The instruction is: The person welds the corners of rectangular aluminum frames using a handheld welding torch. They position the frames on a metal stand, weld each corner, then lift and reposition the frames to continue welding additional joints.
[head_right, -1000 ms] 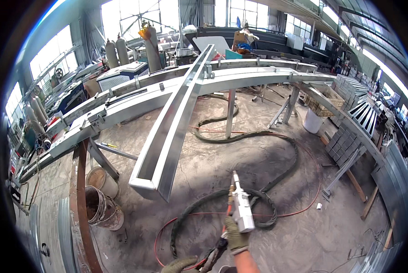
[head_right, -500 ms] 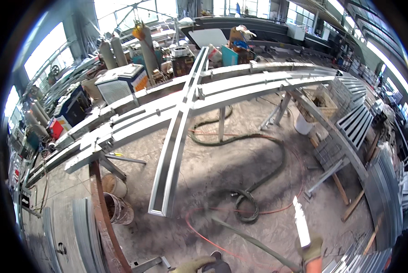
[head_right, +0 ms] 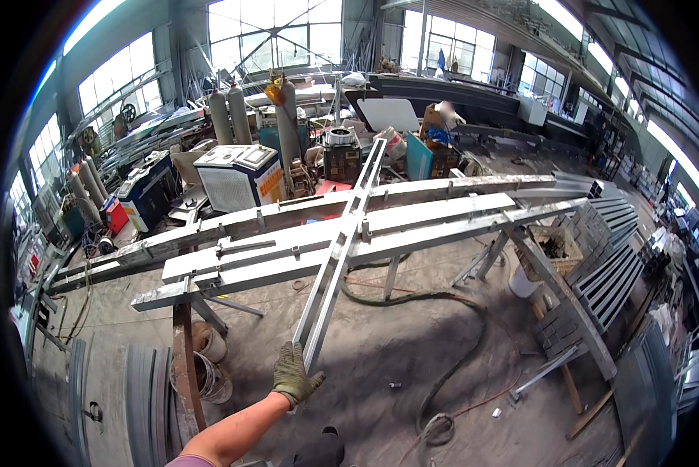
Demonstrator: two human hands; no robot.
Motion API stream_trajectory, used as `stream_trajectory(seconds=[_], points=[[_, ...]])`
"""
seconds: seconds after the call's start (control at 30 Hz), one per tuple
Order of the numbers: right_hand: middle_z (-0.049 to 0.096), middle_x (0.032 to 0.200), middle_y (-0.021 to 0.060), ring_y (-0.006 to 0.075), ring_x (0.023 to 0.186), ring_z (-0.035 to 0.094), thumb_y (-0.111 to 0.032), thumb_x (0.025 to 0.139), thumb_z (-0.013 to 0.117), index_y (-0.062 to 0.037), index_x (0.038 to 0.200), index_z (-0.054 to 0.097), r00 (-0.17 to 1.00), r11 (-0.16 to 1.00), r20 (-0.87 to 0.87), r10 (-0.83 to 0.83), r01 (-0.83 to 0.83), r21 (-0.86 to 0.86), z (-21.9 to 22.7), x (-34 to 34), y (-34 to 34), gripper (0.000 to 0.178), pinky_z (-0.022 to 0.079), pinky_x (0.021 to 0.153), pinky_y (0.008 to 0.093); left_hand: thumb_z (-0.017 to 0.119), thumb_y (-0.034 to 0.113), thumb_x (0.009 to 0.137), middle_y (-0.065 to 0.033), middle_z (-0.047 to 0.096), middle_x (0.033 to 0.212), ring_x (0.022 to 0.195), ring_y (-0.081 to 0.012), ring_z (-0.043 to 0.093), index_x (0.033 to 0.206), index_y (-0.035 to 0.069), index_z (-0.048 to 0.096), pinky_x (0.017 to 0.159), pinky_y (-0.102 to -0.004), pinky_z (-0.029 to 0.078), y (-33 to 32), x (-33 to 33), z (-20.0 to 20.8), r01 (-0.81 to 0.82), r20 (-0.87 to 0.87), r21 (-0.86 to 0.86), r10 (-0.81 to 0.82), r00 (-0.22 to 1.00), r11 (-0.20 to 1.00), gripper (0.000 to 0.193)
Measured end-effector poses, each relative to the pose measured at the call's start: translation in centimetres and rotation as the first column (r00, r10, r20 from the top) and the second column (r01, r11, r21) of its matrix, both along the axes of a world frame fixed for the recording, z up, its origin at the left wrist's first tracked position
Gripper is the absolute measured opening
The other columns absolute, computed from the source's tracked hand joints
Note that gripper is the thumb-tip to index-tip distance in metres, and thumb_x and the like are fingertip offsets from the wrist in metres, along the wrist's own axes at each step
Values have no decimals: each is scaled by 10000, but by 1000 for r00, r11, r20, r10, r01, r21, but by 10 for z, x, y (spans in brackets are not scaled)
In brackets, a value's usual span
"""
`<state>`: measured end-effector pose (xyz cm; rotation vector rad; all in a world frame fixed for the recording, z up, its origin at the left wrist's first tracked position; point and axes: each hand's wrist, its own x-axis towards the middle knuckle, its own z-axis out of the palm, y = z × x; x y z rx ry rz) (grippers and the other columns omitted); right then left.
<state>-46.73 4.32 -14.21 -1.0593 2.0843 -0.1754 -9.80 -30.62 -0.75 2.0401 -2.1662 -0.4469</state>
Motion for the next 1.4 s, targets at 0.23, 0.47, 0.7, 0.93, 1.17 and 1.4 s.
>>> stream_trajectory(seconds=[0.23, 0.47, 0.7, 0.93, 1.17, 1.4], points=[[815, 956, 166, 393, 895, 795, -378, 854, 790, -110, 1036, 811, 991, 987, 74, 111, -101, -123, 22, 60, -174, 325, 619, 791, 511, 876, 753, 763, -320, 180, 1810, 1681, -471, 220, 1767, -28, 55, 1315, -598, 287, -109, -3, -56, -201, 75, 235, 188, 979, 951, 1514], [820, 974, 166, 386, 919, 799, -397, 870, 777, -103, 1043, 815, 980, 979, 131, 148, -127, -157, 38, 111, -280, 344, 618, 800, 514, 863, 602, 829, -329, 483, 1627, 1367, -462, 649, 1751, -72, 4, 1131, -543, 526, -117, 9, -62, -155, 1, 327, 164, 987, 932, 1429], [826, 991, 166, 378, 942, 803, -416, 885, 764, -96, 1050, 818, 972, 984, 198, 127, -100, -145, 32, 129, -342, 364, 618, 810, 517, 890, 538, 788, -318, 535, 1568, 1364, -440, 647, 1757, -21, 109, 1120, -530, 538, -143, 131, -66, -193, 136, 324, 157, 978, 926, 1365], [831, 1008, 166, 370, 966, 807, -435, 900, 751, -89, 1057, 821, 994, 999, 106, -30, 32, -19, -6, 15, -362, 387, 618, 820, 519, 880, 432, 831, -266, 544, 1599, 1445, -426, 585, 1721, 54, 280, 1211, -512, 478, -154, 199, -83, -242, 209, 237, 194, 959, 941, 1139], [832, 1059, 183, 363, 1021, 809, -485, 897, 754, -83, 1103, 824, 989, 957, 97, -116, 85, 278, -66, -104, -354, 457, 618, 848, 515, 974, 282, 767, -298, 747, 1246, 1160, -485, 723, 1471, 54, 572, 981, -578, 579, -179, 172, -68, -441, 168, 234, 410, 896, 867, 843], [808, 1061, 179, 339, 962, 782, -457, 915, 758, -95, 1168, 810, 956, 950, 22, -292, 287, 119, -50, -124, -397, 445, 613, 807, 489, 894, 566, 783, -289, 433, 1690, 1564, -454, 445, 1709, -8, 289, 1300, -500, 377, -333, 54, 39, -204, -140, 339, 264, 954, 918, 1246]])
